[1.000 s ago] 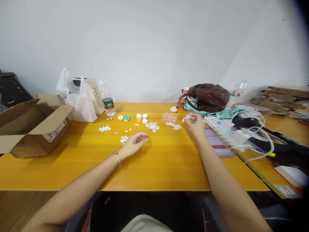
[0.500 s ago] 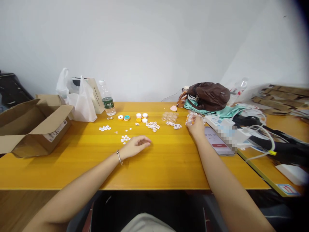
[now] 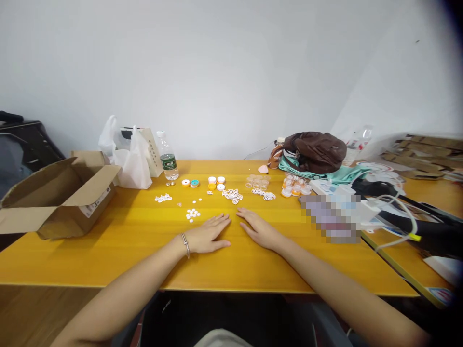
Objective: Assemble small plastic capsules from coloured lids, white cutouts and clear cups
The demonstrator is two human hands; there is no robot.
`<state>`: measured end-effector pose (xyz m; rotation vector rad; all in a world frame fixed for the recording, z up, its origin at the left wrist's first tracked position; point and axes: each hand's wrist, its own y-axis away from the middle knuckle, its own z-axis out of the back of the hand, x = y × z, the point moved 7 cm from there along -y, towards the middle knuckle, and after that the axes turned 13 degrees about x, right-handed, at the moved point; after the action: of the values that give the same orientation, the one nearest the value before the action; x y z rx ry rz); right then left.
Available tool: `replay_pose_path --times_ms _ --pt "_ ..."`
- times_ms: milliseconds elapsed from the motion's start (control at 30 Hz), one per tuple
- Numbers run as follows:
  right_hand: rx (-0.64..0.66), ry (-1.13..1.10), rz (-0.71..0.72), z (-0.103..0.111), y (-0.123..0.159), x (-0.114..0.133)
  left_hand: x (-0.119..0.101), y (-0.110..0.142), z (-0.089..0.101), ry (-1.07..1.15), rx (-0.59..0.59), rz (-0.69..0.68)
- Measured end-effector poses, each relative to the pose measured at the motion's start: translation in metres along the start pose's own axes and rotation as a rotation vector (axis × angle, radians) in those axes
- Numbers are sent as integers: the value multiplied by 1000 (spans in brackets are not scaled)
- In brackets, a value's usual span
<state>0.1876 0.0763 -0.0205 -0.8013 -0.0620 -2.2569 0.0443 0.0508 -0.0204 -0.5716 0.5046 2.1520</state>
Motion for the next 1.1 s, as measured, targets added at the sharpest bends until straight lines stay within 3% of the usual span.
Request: replay_pose_path --times_ms 200,267,333,367,433,500,567,700,833,967,1100 --pt "46 64 -7 -2 1 1 -5 -3 -2 -93 -19 -27" --pt "59 86 -11 -2 -1 2 -11 -1 11 -142 -56 -78" --pt "69 102 -20 -2 -1 3 -8 6 36 -210 -175 -75" --pt "71 106 -25 -1 -1 3 -1 14 54 -246 -279 -20" --pt "72 111 -33 0 -1 3 34 39 94 -341 -536 325" --pt "72 111 -38 1 -1 2 67 64 118 -355 -619 510" --pt "75 115 -40 0 -2 1 99 85 131 -356 -635 639" --pt "87 146 -39 -2 -4 -2 140 102 134 -349 -590 774" --pt "97 186 -30 -3 -4 -2 153 95 128 -332 -539 807" --pt "88 209 -21 -2 -4 -1 151 91 128 -319 -520 799" --pt "82 216 -10 -1 -4 0 119 80 126 -328 -573 701"
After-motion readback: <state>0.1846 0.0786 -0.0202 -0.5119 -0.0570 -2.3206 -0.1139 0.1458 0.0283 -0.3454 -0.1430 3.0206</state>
